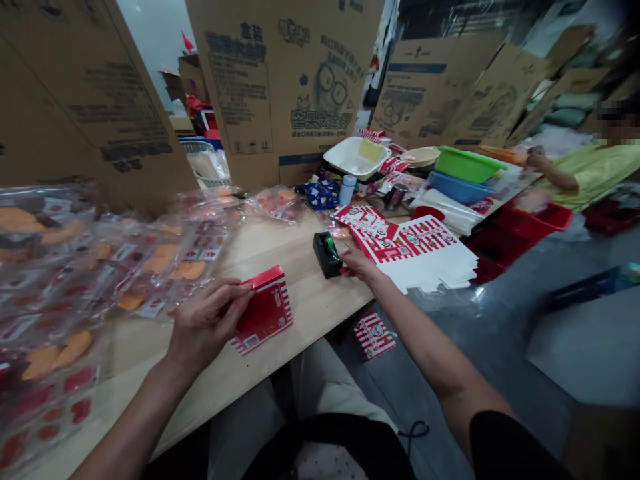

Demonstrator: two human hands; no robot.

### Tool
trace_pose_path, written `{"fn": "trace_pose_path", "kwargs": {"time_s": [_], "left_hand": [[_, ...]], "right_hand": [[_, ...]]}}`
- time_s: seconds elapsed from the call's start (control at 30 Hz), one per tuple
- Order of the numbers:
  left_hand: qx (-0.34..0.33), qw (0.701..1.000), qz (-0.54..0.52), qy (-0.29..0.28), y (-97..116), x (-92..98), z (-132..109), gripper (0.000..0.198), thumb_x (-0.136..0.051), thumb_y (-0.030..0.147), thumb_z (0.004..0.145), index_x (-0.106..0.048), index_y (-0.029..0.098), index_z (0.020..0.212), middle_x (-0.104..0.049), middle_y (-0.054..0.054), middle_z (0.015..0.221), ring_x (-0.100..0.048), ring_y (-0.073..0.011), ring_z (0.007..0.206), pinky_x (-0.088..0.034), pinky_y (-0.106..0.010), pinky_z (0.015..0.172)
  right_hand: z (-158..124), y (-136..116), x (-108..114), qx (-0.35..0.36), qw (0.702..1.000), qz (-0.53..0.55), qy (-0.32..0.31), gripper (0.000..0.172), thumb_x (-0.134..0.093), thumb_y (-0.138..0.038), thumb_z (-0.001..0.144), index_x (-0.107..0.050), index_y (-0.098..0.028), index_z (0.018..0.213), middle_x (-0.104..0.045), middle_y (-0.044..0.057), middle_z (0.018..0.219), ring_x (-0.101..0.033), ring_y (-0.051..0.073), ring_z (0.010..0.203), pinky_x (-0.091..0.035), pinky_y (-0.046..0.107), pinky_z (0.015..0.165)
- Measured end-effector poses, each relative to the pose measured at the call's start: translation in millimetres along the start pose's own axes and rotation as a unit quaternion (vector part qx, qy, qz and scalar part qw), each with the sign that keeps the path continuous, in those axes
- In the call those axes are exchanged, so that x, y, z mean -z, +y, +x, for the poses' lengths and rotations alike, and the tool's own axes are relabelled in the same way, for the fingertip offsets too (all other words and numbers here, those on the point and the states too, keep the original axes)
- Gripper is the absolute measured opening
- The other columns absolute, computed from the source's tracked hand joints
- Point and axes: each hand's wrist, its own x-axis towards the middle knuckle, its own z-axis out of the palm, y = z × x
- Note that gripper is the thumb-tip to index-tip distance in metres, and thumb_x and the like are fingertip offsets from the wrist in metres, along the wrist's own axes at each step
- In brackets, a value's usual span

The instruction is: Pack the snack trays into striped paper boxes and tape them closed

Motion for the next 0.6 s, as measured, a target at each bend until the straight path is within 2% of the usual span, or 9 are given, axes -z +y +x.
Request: {"fn": "trace_pose_path", "kwargs": {"time_s": [0.13,0.27,0.4,0.5,0.6], "left_hand": [[0.012,1.0,-0.004,-0.006,0.1,0.9,-3.5,0.008,-0.064,0.024,0.094,-0.071,0.019,0.096,-0.073,-0.003,0.095,-0.07,-0.0138,0.078,-0.055,-0.023,0.069],[0.029,1.0,-0.008,-0.005,1.7,1.0,-5.5,0.01,-0.065,0.026,0.094,-0.072,0.02,0.097,-0.073,-0.003,0.097,-0.07,-0.0138,0.079,-0.055,-0.023,0.069],[0.036,0.999,-0.004,-0.002,6.9,0.8,-6.7,0.012,-0.064,0.028,0.094,-0.073,0.021,0.096,-0.073,-0.003,0.096,-0.071,-0.015,0.081,-0.057,-0.024,0.071],[0.034,0.999,-0.006,0.007,8.6,-0.2,-8.2,0.011,-0.064,0.028,0.094,-0.073,0.021,0.096,-0.073,-0.003,0.096,-0.071,-0.0155,0.081,-0.058,-0.026,0.072],[0.032,0.999,-0.005,0.011,7.0,-1.5,-8.5,0.009,-0.065,0.026,0.093,-0.072,0.022,0.098,-0.073,-0.003,0.097,-0.071,-0.0155,0.082,-0.058,-0.026,0.073]], "right_hand": [[2.3,-3.3,-6.1,-0.036,0.997,0.056,-0.036,0.025,-0.062,-0.033,0.1,-0.062,-0.014,0.115,-0.066,0.003,0.096,-0.064,0.012,0.072,-0.057,0.025,0.06],[-3.3,-4.7,-3.8,-0.023,0.993,0.108,-0.047,0.012,-0.06,-0.024,0.099,-0.058,-0.015,0.107,-0.065,0.0,0.084,-0.066,0.012,0.062,-0.058,0.025,0.057],[-14.0,3.7,-4.3,0.021,0.99,0.135,-0.027,0.007,-0.06,-0.02,0.095,-0.053,-0.018,0.095,-0.062,-0.003,0.075,-0.068,0.013,0.061,-0.06,0.026,0.06],[-23.1,19.2,-16.1,0.046,0.992,0.119,0.001,0.01,-0.057,-0.014,0.093,-0.054,-0.016,0.083,-0.061,-0.001,0.071,-0.068,0.012,0.066,-0.059,0.022,0.064],[-29.8,34.4,-27.5,0.074,0.994,0.074,0.043,0.012,-0.061,-0.016,0.091,-0.059,-0.014,0.079,-0.063,0.0,0.072,-0.065,0.011,0.067,-0.057,0.023,0.064]]}}
